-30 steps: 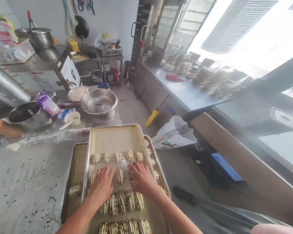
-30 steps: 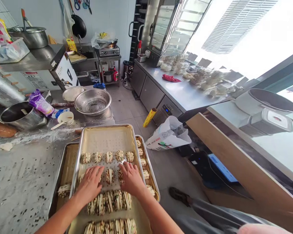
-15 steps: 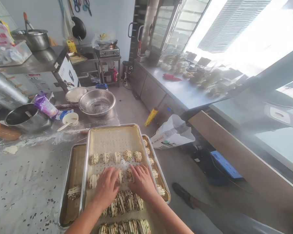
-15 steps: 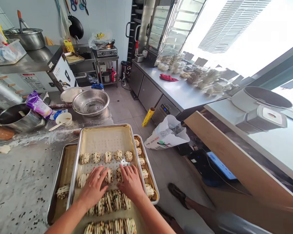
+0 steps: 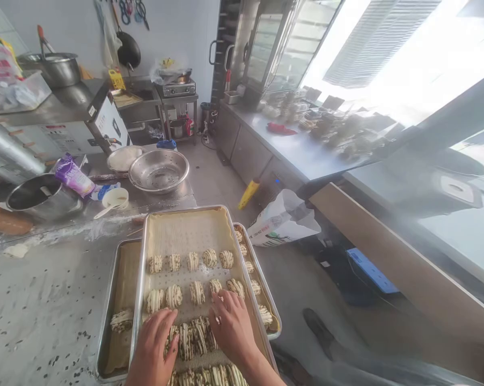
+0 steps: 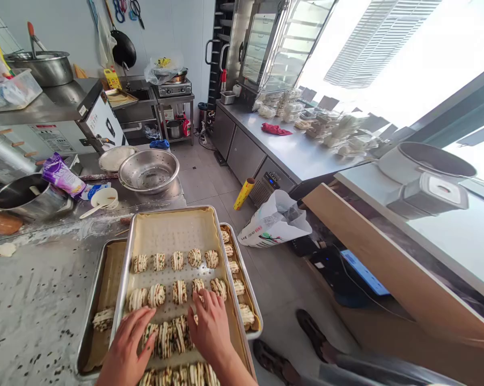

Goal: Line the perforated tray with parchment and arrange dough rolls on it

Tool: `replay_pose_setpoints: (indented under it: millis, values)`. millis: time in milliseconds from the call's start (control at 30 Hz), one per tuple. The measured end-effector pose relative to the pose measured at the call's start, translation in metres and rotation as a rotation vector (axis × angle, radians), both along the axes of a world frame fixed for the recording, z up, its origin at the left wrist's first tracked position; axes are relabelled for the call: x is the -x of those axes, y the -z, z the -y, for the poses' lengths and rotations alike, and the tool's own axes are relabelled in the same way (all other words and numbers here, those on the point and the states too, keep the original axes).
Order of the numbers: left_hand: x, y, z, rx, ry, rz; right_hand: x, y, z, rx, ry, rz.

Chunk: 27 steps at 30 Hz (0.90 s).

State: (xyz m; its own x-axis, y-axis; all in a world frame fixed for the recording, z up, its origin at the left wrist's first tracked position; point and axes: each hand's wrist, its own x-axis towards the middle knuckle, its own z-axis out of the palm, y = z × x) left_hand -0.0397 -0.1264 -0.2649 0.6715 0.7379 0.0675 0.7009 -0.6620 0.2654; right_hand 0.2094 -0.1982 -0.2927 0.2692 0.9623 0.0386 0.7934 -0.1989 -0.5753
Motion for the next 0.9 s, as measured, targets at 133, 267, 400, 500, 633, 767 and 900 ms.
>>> replay_pose_setpoints:
  millis: [133,267,400,500,633,767,900]
  values:
    - [0.017,0.003,0.001,0.126,-0.009,-0.075,-0.009,-0.004,0.008,-0.059,-0.072,-0.074]
    - [0.027,0.015,0.002,0.271,0.045,-0.24,-0.022,-0.006,0.035,0.011,-0.124,-0.115]
    - [0.021,0.029,0.006,0.253,0.097,-0.304,-0.027,0.006,0.052,0.231,-0.314,-0.076]
    - [0.014,0.025,0.006,0.217,0.136,-0.275,-0.025,0.02,0.047,0.258,-0.331,-0.018]
    - [0.021,0.008,-0.001,0.146,0.119,-0.301,-0.03,0.026,0.041,0.257,-0.348,0.074]
    - [0.045,-0.005,-0.012,0.053,0.11,-0.368,-0.047,0.02,0.048,0.28,-0.263,0.22]
    - [0.058,-0.005,-0.012,0.049,0.136,-0.41,-0.057,0.012,0.057,0.272,-0.253,0.24]
